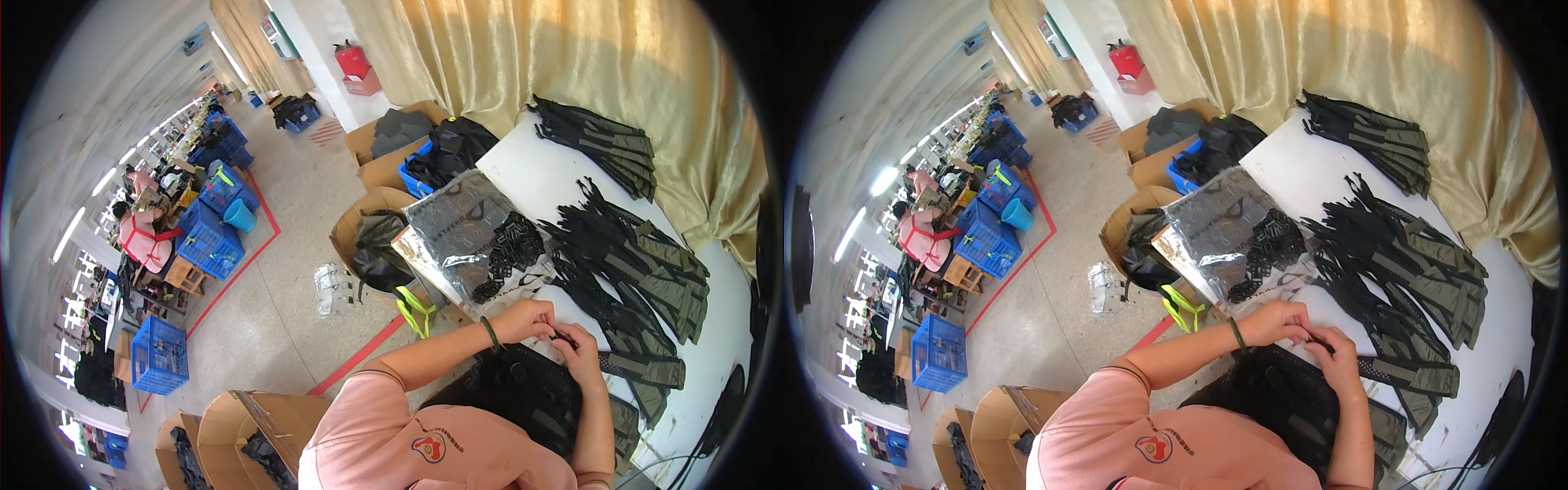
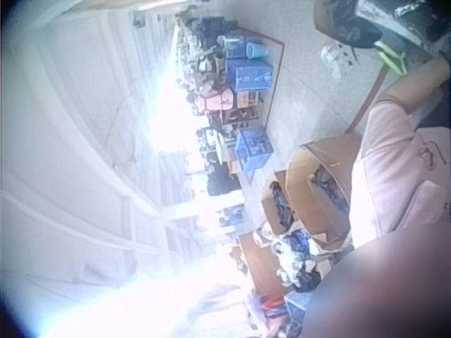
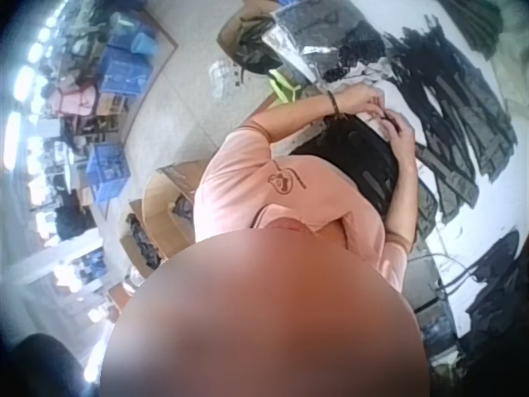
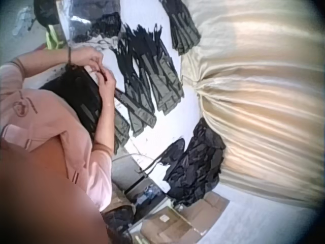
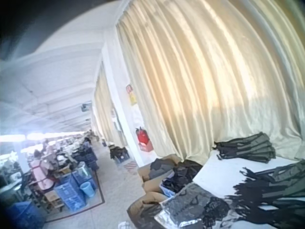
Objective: The person is assembling black mesh straps or components, possibly for a vest or harness, by aligning parts and attaching plastic buckles.
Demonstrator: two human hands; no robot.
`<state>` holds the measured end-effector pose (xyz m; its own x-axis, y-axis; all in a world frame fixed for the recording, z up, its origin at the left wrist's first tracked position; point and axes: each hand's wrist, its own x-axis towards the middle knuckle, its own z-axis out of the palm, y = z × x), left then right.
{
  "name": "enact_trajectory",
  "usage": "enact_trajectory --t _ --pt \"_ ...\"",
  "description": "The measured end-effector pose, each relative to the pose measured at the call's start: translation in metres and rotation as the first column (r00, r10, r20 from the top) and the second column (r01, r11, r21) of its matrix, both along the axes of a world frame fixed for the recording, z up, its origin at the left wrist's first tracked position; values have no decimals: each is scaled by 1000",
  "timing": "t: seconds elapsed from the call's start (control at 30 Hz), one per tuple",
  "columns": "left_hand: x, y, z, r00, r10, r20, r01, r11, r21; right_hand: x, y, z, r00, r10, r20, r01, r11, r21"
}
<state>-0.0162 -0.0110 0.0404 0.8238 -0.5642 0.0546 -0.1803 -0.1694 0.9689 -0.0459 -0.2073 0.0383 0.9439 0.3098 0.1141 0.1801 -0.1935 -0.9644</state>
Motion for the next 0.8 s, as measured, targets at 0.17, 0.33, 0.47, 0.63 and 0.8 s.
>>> enact_trajectory --t 0.17,0.33,0.47,0.63,0.8 --pt "4 3 -13 996 84 0 -83 993 -88 13 8 -9 970 49 237 9 971 -239" --pt "60 40 -10 951 290 106 -296 954 45 12 1 -19 981 25 194 24 969 -244" --pt "125 69 -38 820 320 474 -529 739 416 8 -1 -27 977 71 203 -1 946 -325" --pt "134 51 -61 813 57 580 -461 672 580 6 -4 -25 988 76 137 -24 936 -350" --pt "125 55 -66 787 81 612 -492 681 543 5 -16 -37 993 92 77 -66 956 -285"
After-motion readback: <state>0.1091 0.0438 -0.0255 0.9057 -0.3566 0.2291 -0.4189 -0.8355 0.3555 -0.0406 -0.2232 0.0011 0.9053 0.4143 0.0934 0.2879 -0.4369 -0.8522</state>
